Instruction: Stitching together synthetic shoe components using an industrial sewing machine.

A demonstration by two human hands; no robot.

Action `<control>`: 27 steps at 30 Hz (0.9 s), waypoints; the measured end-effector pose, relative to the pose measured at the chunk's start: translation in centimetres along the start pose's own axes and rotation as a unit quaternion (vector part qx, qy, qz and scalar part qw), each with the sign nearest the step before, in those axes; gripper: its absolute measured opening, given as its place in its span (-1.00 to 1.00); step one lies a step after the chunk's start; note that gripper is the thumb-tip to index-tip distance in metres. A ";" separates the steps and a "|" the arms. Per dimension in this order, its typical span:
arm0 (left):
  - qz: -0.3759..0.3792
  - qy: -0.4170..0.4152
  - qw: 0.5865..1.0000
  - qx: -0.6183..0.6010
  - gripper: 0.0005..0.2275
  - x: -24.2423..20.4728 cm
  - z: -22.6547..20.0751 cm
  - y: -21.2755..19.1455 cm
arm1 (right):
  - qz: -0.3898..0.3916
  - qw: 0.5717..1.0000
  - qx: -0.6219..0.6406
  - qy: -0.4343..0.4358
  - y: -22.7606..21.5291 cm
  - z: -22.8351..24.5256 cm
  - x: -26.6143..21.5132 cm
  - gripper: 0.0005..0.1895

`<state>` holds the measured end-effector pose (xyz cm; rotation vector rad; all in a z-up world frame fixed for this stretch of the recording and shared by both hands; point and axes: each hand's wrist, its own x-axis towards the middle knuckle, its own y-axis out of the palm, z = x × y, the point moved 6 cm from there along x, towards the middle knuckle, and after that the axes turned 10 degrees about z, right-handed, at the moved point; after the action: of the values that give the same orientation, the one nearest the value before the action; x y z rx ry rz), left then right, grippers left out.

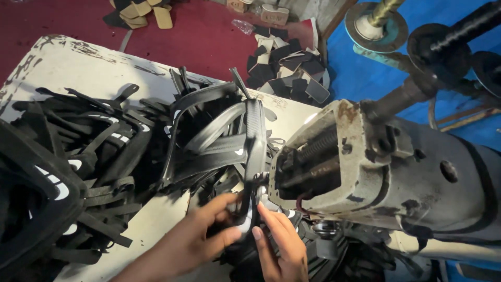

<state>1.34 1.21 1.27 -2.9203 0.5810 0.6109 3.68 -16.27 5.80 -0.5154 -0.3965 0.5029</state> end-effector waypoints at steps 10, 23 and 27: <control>0.020 0.138 0.985 -0.101 -0.50 2.9 -1.0 -0.9 | -0.080 0.981 -0.177 0.025 0.5 1.8 -1.8 -0.56; -0.159 0.261 0.837 -0.454 -0.71 4.8 2.5 5.6 | -0.067 0.951 -0.301 -0.003 0.7 0.8 -1.5 -0.47; -0.255 0.318 0.822 -0.398 -0.76 4.2 2.8 6.2 | -0.072 0.956 -0.285 -0.002 0.2 1.2 -2.0 -0.43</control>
<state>1.47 -5.50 -3.11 -3.7916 -0.6231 -0.3182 1.44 -16.75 6.26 -1.0354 -0.5832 0.2417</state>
